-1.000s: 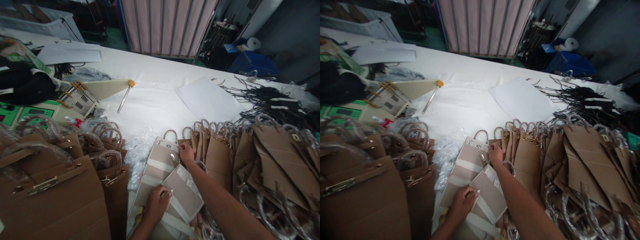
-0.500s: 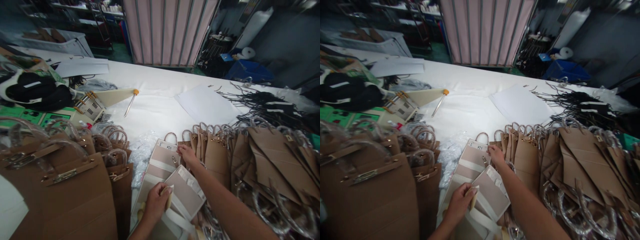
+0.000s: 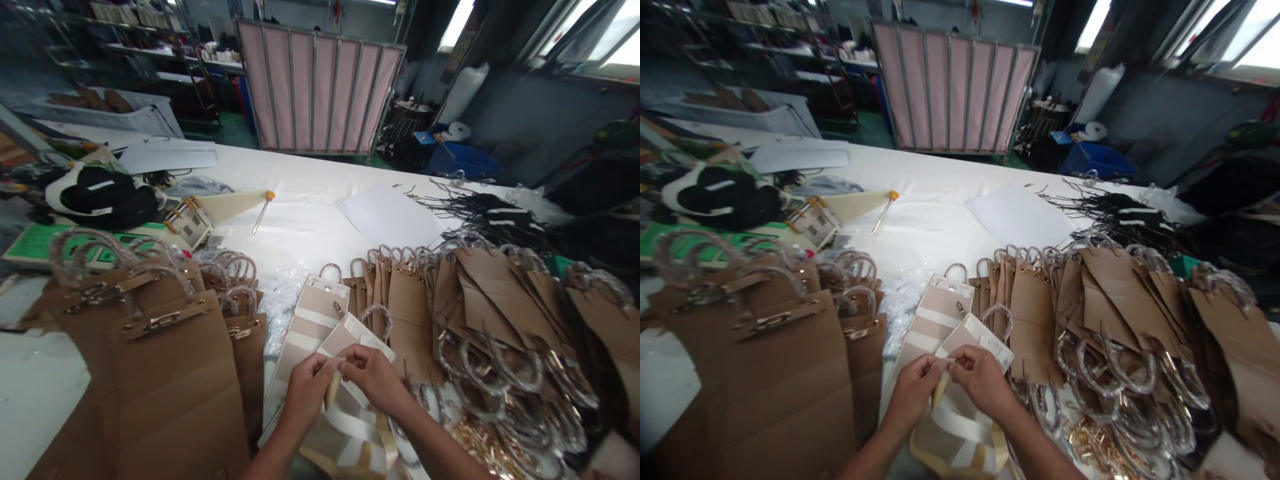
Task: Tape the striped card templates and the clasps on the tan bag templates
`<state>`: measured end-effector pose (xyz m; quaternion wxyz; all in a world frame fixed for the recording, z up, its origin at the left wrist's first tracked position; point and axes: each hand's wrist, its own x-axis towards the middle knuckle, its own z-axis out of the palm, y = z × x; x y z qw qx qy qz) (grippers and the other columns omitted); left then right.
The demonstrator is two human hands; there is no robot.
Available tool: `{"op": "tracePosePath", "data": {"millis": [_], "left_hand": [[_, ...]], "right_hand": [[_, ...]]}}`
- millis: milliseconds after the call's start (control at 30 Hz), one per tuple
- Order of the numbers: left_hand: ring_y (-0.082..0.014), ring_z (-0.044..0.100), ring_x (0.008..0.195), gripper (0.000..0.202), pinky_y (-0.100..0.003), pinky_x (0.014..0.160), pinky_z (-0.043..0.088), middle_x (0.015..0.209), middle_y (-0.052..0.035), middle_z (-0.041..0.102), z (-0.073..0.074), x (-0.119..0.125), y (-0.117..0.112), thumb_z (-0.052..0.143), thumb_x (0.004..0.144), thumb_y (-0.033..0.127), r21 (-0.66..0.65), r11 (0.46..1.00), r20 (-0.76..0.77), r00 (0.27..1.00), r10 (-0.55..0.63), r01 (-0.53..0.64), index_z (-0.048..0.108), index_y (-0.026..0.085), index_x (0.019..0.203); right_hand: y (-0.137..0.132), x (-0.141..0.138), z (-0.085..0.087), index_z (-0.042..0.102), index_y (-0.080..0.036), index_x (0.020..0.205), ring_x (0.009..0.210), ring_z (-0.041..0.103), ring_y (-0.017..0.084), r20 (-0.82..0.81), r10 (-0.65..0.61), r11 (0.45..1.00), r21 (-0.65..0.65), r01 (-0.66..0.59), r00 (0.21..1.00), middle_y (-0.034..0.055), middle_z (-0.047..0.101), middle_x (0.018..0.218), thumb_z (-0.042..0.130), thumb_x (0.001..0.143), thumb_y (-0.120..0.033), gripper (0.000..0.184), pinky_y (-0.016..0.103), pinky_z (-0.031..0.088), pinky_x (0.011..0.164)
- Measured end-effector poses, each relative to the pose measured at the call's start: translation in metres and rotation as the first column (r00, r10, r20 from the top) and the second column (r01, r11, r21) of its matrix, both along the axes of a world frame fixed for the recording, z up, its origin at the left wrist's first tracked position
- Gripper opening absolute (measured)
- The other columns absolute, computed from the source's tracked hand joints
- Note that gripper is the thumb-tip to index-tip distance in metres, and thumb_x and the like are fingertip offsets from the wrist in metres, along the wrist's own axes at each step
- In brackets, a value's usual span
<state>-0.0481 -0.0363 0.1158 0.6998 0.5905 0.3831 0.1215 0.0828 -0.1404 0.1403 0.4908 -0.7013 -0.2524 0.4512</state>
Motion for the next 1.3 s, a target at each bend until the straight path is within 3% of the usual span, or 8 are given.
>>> {"op": "tracePosePath", "data": {"millis": [133,233,467,567,733,900,1100,1300], "left_hand": [[-0.0153,0.054,0.070,0.036,-0.025,0.066,0.043,0.073,-0.0003,0.063,-0.007,-0.021,-0.013,0.070,0.081,0.050,-0.058,0.988,0.048,0.989,-0.141,0.143,0.066,0.014,0.080],[-0.0147,0.051,0.069,0.037,-0.025,0.065,0.040,0.070,0.0013,0.058,-0.008,-0.033,-0.020,0.071,0.079,0.051,-0.045,0.981,0.012,0.982,-0.190,0.191,0.062,0.015,0.075],[-0.0108,0.039,0.059,0.050,-0.024,0.057,0.031,0.058,0.0067,0.043,0.009,-0.030,-0.039,0.072,0.075,0.062,-0.043,0.981,0.022,0.982,-0.189,0.189,0.050,0.019,0.063],[-0.0101,0.046,0.059,0.048,-0.023,0.059,0.034,0.062,0.0037,0.055,0.013,-0.024,-0.045,0.078,0.072,0.059,-0.226,0.962,0.129,0.983,-0.128,0.155,0.056,0.016,0.070],[-0.0141,0.064,0.062,0.036,-0.025,0.063,0.047,0.073,-0.0023,0.069,0.016,-0.018,-0.045,0.082,0.076,0.040,-0.629,0.757,0.273,0.962,0.005,0.175,0.062,0.015,0.091],[-0.0170,0.071,0.063,0.019,-0.029,0.063,0.055,0.087,-0.0069,0.073,0.026,-0.015,-0.041,0.072,0.081,0.024,-0.735,0.633,0.334,0.942,0.026,0.243,0.063,0.015,0.095],[-0.0115,0.063,0.052,0.029,-0.020,0.047,0.048,0.083,-0.0078,0.076,0.037,-0.010,-0.039,0.071,0.076,0.022,-0.739,0.644,0.296,0.954,0.046,0.198,0.067,0.012,0.103],[-0.0132,0.067,0.060,0.030,-0.021,0.057,0.052,0.078,-0.0060,0.073,0.040,-0.015,-0.030,0.076,0.079,0.030,-0.681,0.672,0.365,0.930,-0.033,0.291,0.067,0.012,0.101]], "right_hand": [[-0.022,-0.020,-0.006,0.078,-0.023,0.087,0.076,0.065,0.019,0.333,-0.073,0.997,0.060,0.056,0.940,0.0033,0.072,0.082,0.069,0.085,-0.029,0.012,0.029,0.048,0.071],[-0.037,-0.032,-0.005,0.080,-0.025,0.086,0.078,0.066,0.020,0.415,-0.098,0.990,0.132,0.047,0.905,0.0046,0.072,0.083,0.067,0.087,-0.031,0.014,0.030,0.050,0.073],[-0.047,-0.041,0.012,0.079,-0.026,0.083,0.078,0.064,0.021,0.286,-0.266,0.961,0.158,0.229,0.920,0.0040,0.070,0.079,0.071,0.083,-0.036,0.013,0.030,0.050,0.069],[-0.046,-0.038,0.014,0.077,-0.025,0.084,0.079,0.064,0.021,0.221,-0.283,0.955,0.161,0.251,0.933,0.0042,0.070,0.083,0.071,0.083,-0.041,0.017,0.030,0.051,0.068],[-0.042,-0.029,0.021,0.076,-0.022,0.088,0.068,0.062,0.020,0.071,-0.290,0.953,0.109,0.282,0.954,0.0029,0.069,0.076,0.074,0.079,-0.049,0.029,0.030,0.051,0.062],[-0.035,-0.022,0.032,0.075,-0.021,0.086,0.068,0.064,0.021,0.021,-0.308,0.948,0.086,0.305,0.951,0.0024,0.070,0.074,0.076,0.076,-0.054,0.035,0.031,0.052,0.063],[-0.029,-0.017,0.037,0.074,-0.021,0.084,0.069,0.063,0.019,-0.057,-0.287,0.951,0.100,0.291,0.956,0.0019,0.072,0.075,0.078,0.073,-0.055,0.036,0.030,0.051,0.066],[-0.028,-0.013,0.041,0.074,-0.021,0.083,0.065,0.061,0.018,-0.113,-0.286,0.952,0.078,0.296,0.952,0.0014,0.071,0.071,0.081,0.070,-0.056,0.038,0.029,0.048,0.063]]}}
